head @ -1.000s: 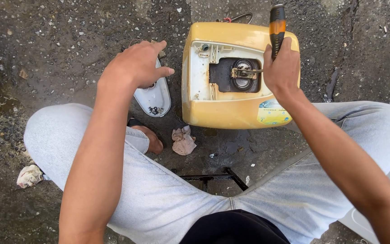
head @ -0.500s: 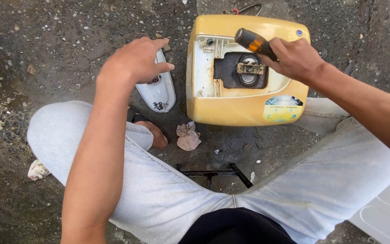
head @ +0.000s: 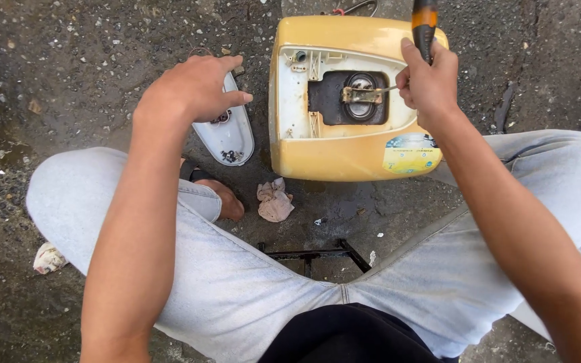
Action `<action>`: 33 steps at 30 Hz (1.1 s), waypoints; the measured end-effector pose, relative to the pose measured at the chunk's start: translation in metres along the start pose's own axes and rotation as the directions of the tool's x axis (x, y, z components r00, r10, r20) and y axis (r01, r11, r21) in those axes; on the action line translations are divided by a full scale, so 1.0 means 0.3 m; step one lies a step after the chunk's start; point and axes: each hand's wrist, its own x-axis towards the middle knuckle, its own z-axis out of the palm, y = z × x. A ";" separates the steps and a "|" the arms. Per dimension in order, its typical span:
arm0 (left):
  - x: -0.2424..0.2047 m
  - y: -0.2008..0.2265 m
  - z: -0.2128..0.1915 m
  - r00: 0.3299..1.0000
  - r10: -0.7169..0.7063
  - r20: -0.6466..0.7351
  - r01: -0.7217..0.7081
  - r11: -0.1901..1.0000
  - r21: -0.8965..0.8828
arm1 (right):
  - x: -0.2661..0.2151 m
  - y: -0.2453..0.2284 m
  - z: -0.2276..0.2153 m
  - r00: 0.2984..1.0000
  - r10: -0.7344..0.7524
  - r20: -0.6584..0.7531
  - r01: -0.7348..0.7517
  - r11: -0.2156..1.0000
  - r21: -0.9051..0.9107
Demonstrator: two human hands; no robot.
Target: Disassembling a water heater by unscrewing the heating element and internal components using a manual screwdriver.
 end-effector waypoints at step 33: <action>0.010 -0.002 0.007 0.999 0.041 -0.009 -0.041 0.999 -0.007 | 0.004 -0.026 0.114 0.640 0.645 -0.417 -0.264 0.695 0.669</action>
